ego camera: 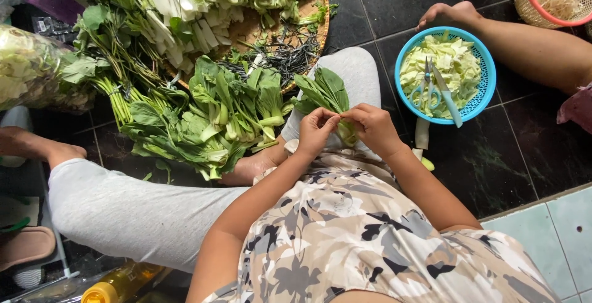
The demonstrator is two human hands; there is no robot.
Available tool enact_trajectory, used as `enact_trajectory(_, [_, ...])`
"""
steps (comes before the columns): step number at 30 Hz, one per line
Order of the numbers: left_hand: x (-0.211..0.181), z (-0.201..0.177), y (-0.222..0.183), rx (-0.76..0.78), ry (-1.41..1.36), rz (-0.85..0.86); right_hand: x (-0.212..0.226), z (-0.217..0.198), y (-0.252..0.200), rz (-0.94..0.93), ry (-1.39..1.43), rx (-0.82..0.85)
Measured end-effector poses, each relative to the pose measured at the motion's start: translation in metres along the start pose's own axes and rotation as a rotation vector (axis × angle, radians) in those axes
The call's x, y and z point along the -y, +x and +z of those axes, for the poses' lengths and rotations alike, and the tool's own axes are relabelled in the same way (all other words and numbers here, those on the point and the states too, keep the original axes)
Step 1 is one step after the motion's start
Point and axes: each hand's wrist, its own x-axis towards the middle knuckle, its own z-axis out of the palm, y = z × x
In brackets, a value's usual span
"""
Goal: A person sitting on the floor manually plucks leaves from bunches of green vegetables and sorts them into a blue plastic bowl.
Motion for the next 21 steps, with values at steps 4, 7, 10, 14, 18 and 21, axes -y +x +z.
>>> enact_trajectory(4, [-0.006, 0.001, -0.005, -0.011, 0.064, 0.047, -0.011, 0.003, -0.002, 0.002, 0.011, -0.055])
enact_trajectory(7, [-0.008, -0.002, -0.007, -0.032, 0.135, 0.094, -0.019, 0.001, -0.001, 0.067, 0.132, -0.068])
enact_trajectory(10, [-0.006, -0.011, -0.007, -0.045, 0.200, 0.118, -0.028, -0.008, -0.001, 0.131, 0.192, -0.039])
enact_trajectory(14, [0.003, -0.026, -0.004, -0.068, 0.384, 0.204, -0.048, -0.021, -0.003, 0.204, 0.158, -0.024])
enact_trajectory(18, [0.003, -0.027, -0.005, -0.068, 0.392, 0.170, -0.064, -0.016, -0.009, 0.322, 0.208, 0.021])
enact_trajectory(21, [-0.008, -0.020, -0.008, -0.013, 0.287, 0.115, -0.068, -0.013, -0.009, 0.335, 0.459, 0.054])
